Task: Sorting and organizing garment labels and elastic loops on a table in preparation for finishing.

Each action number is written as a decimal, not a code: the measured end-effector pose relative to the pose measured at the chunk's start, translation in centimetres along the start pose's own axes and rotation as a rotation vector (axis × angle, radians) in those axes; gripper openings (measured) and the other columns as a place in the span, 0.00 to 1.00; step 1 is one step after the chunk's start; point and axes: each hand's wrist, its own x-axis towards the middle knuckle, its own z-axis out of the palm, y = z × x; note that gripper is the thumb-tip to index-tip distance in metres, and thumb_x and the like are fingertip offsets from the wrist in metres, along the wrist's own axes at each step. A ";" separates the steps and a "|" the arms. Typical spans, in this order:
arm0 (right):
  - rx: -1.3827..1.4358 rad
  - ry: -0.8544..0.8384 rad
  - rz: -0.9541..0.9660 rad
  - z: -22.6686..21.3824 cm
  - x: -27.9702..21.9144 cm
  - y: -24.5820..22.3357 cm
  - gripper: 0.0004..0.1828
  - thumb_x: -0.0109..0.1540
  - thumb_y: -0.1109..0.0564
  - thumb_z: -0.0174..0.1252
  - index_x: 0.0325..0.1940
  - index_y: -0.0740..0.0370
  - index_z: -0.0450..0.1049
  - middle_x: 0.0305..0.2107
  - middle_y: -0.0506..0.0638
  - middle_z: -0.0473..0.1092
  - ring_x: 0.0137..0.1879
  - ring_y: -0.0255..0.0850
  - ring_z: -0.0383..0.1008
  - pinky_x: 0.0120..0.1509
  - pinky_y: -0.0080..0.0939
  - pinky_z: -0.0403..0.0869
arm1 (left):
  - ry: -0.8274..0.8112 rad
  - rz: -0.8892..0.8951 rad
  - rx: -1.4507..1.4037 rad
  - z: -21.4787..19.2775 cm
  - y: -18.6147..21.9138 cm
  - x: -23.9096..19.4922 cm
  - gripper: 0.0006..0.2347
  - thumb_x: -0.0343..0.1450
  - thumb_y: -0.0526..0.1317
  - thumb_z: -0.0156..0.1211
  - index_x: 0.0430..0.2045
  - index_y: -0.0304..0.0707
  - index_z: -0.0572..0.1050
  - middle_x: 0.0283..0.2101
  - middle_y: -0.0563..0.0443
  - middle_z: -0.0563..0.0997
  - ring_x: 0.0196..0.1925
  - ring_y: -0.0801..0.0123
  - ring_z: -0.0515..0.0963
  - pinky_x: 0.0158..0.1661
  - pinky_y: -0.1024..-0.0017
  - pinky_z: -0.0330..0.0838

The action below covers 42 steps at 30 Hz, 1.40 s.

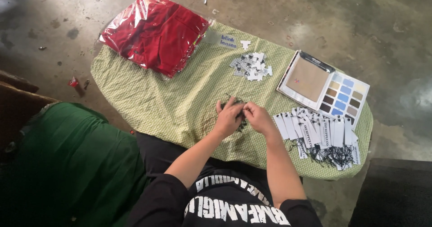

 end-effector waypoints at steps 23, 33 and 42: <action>-0.371 0.513 0.030 7.8 -14.2 15.9 0.06 0.67 0.57 0.57 0.47 0.56 0.78 0.36 0.51 0.76 0.46 0.47 0.79 0.51 0.45 0.79 | -0.488 -0.112 -0.224 -1.7 5.5 8.5 0.11 0.71 0.40 0.66 0.45 0.38 0.83 0.44 0.44 0.86 0.51 0.54 0.84 0.51 0.61 0.77; -0.655 0.493 -0.123 9.2 -13.0 15.4 0.05 0.67 0.56 0.59 0.46 0.58 0.76 0.30 0.47 0.70 0.37 0.41 0.78 0.40 0.36 0.79 | -0.368 0.105 0.134 3.7 5.1 10.3 0.08 0.73 0.35 0.62 0.43 0.42 0.84 0.43 0.52 0.87 0.49 0.64 0.85 0.51 0.70 0.78; -0.572 0.440 -0.124 8.6 -13.7 14.5 0.07 0.66 0.57 0.61 0.46 0.59 0.77 0.28 0.46 0.67 0.33 0.40 0.74 0.36 0.37 0.75 | -0.244 0.152 0.427 4.8 4.8 10.0 0.09 0.77 0.41 0.55 0.44 0.51 0.83 0.41 0.56 0.81 0.49 0.67 0.80 0.54 0.68 0.70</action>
